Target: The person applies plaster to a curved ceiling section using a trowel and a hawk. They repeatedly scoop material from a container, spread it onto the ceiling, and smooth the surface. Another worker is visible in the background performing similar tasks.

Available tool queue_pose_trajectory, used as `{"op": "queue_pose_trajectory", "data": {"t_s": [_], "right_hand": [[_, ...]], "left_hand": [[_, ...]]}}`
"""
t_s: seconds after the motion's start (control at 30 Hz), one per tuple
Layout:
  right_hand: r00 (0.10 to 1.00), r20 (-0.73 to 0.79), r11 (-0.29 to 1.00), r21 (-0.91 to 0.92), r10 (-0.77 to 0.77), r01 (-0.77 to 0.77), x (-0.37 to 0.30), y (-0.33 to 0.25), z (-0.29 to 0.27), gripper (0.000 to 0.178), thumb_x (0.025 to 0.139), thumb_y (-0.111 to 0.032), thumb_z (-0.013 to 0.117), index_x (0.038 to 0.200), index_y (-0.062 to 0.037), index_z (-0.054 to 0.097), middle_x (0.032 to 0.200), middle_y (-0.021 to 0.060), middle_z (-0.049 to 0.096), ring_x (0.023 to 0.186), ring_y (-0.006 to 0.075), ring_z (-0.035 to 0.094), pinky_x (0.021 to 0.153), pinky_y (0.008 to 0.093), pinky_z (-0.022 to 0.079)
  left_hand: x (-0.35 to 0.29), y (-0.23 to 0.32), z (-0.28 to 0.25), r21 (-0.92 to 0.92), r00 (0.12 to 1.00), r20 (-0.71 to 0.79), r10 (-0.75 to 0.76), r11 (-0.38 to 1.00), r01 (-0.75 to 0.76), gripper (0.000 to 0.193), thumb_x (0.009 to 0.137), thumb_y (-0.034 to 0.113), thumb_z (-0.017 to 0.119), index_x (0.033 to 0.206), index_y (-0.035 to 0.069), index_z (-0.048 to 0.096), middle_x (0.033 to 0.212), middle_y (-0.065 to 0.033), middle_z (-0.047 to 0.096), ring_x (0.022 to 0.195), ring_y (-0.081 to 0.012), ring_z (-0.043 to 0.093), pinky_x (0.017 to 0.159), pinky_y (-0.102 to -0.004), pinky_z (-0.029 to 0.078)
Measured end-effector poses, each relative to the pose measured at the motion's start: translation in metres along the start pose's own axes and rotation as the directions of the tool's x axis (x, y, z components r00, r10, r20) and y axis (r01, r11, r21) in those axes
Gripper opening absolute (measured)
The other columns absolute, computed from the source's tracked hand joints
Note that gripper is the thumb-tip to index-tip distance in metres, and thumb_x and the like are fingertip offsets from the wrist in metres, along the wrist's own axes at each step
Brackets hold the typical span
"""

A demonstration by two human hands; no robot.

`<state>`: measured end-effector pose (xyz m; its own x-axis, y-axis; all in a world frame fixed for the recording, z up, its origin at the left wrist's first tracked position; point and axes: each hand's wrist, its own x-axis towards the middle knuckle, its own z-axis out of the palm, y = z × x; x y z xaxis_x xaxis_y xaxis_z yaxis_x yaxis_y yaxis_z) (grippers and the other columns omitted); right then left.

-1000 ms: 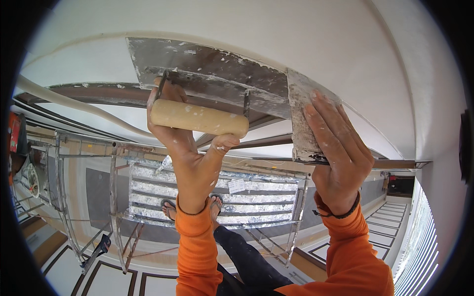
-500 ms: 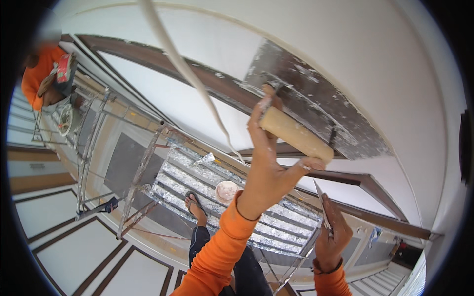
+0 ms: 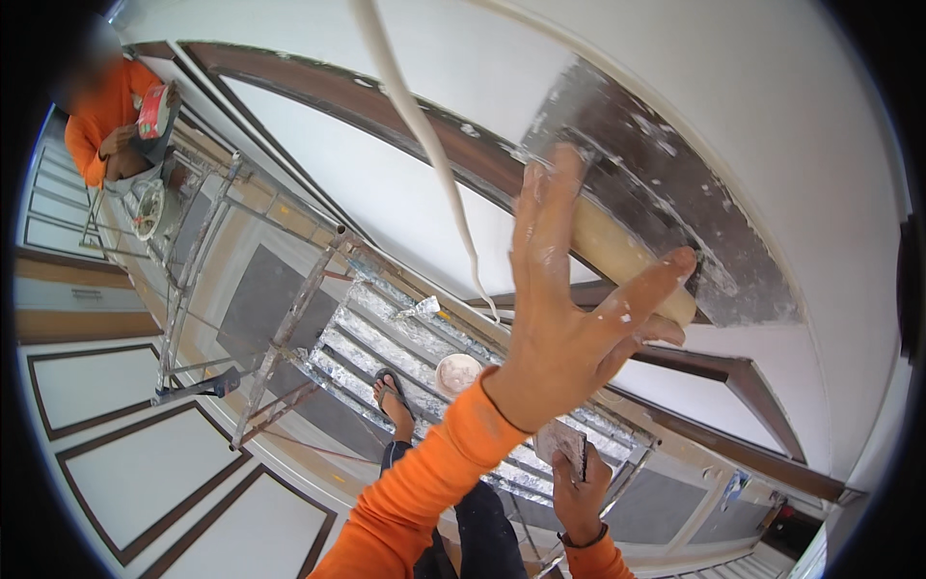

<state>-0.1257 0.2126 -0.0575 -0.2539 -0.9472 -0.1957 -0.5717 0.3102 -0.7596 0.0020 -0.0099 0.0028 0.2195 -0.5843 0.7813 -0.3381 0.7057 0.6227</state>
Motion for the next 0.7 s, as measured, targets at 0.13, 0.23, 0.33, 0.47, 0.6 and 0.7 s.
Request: {"op": "queue_pose_trajectory", "data": {"t_s": [0.13,0.23,0.33,0.47,0.6,0.7], "right_hand": [[0.997,-0.007,0.997,-0.010,-0.080,0.080,-0.002,0.011,0.004,0.018,0.087,-0.007,0.063,0.100,0.0049,0.065,0.073,0.0163,0.066,0.058,0.0184,0.061,0.057,0.0307,0.048],[0.999,-0.006,0.999,0.035,-0.035,0.035,-0.004,0.010,0.003,0.015,0.087,-0.006,0.064,0.096,0.0054,0.065,0.067,0.0128,0.063,0.057,0.0155,0.060,0.054,0.0300,0.046],[1.000,-0.012,0.996,0.091,-0.023,0.024,-0.007,0.019,0.001,0.012,0.086,-0.004,0.064,0.094,0.0059,0.064,0.064,0.0105,0.061,0.056,0.0133,0.059,0.052,0.0288,0.045],[1.000,-0.005,0.991,0.130,-0.026,0.026,-0.008,0.020,-0.002,0.016,0.087,-0.005,0.064,0.099,0.0065,0.064,0.066,0.0114,0.062,0.057,0.0138,0.060,0.052,0.0291,0.046],[0.998,0.047,0.990,0.135,-0.051,0.044,-0.004,0.019,-0.002,0.024,0.088,-0.006,0.064,0.108,0.0061,0.064,0.072,0.0139,0.066,0.061,0.0169,0.065,0.056,0.0301,0.049],[0.994,0.043,0.982,0.162,-0.101,0.093,-0.002,0.021,0.002,0.024,0.088,-0.006,0.064,0.109,0.0059,0.065,0.076,0.0159,0.068,0.063,0.0197,0.067,0.059,0.0298,0.051]], "left_hand": [[-0.008,-0.021,0.003,0.274,0.924,0.153,0.351,0.883,-0.381,0.042,0.073,0.041,0.079,0.113,0.036,0.065,0.135,-0.0026,0.053,0.131,-0.0272,0.044,0.114,-0.0661,0.014],[0.006,-0.020,-0.006,0.309,0.876,0.321,0.361,0.834,-0.457,0.038,0.076,0.048,0.074,0.110,0.035,0.066,0.114,0.0043,0.062,0.115,-0.0242,0.053,0.113,-0.0659,0.014],[0.023,-0.002,-0.013,0.336,0.843,0.450,0.295,0.819,-0.466,0.039,0.075,0.049,0.074,0.109,0.031,0.068,0.100,0.0016,0.060,0.100,-0.0247,0.056,0.113,-0.0628,0.016],[0.034,-0.001,-0.009,0.353,0.755,0.544,0.365,0.717,-0.601,0.036,0.077,0.045,0.073,0.106,0.025,0.066,0.087,0.0015,0.056,0.085,-0.0206,0.056,0.105,-0.0571,0.034],[0.055,-0.005,-0.010,0.260,0.653,0.627,0.424,0.677,-0.689,0.036,0.079,0.034,0.074,0.109,0.018,0.062,0.077,0.0006,0.057,0.064,-0.0177,0.057,0.074,-0.0362,0.055],[0.064,-0.003,-0.007,0.221,0.637,0.650,0.415,0.699,-0.680,0.045,0.079,0.025,0.073,0.120,0.013,0.059,0.073,0.0001,0.057,0.057,-0.0160,0.055,0.057,-0.0295,0.050]]}}
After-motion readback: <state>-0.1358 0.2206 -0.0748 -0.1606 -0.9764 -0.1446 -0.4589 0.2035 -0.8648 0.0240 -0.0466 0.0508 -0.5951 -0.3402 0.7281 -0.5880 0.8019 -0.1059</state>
